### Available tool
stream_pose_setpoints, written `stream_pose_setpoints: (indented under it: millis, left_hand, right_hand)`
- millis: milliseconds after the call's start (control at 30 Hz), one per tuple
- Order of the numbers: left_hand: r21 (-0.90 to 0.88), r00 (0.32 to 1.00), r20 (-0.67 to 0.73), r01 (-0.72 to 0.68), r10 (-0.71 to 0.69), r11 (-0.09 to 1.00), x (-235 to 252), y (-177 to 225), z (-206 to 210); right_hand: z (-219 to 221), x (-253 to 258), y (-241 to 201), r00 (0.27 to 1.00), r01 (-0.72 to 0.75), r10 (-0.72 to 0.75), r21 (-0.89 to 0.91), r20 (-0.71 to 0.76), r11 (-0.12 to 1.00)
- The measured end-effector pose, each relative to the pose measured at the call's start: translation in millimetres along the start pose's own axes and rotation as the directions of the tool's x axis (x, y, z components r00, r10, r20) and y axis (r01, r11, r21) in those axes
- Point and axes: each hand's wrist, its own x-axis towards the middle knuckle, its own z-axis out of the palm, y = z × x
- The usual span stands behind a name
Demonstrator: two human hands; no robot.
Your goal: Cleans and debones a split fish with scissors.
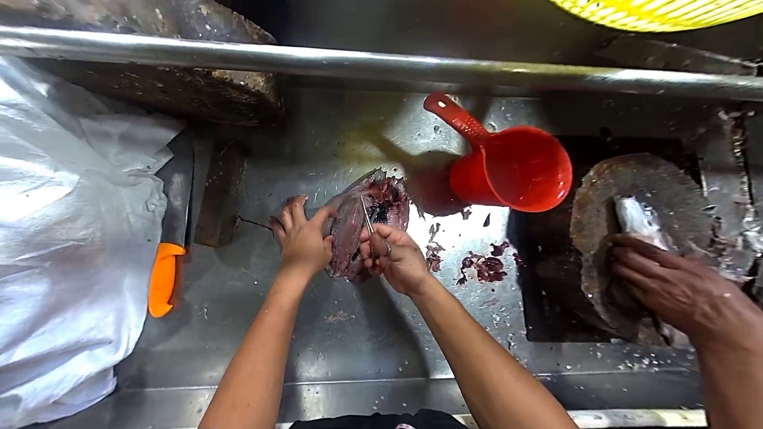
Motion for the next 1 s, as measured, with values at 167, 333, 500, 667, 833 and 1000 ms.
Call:
stream_pose_setpoints:
  millis: [167,333,500,667,833,1000]
  left_hand:
    - [0.001,1.000,0.015,0.004,-0.004,1.000,0.4,2.0,0.3]
    - [0.014,1.000,0.026,0.016,-0.017,1.000,-0.8,1.4,-1.7]
    - [0.013,1.000,0.022,0.012,-0.012,1.000,-0.4,0.9,-0.4]
    - [0.023,0.999,0.040,0.013,-0.013,1.000,0.9,6.6,-5.6]
    - [0.032,0.998,0.054,0.025,-0.027,0.999,-1.6,6.0,-8.1]
    - [0.028,0.999,0.048,0.024,-0.025,0.999,-3.6,6.7,-9.3]
  right_hand:
    - [-1.1,0.5,9.8,0.996,-0.087,0.088,-0.045,0.011,0.995]
    - [0.2,0.5,13.5,0.997,-0.067,0.068,-0.040,0.030,0.997]
    - [-4.7,0.7,4.4,0.997,0.071,-0.071,-0.027,-0.007,0.997]
    - [-3.3,2.3,6.7,1.000,0.006,-0.007,-0.106,-0.010,0.994]
    - [-1.0,1.2,4.7,0.992,-0.122,0.125,-0.124,0.014,0.985]
    - [-5.3,4.3,1.2,0.999,0.047,-0.043,-0.206,0.020,0.977]
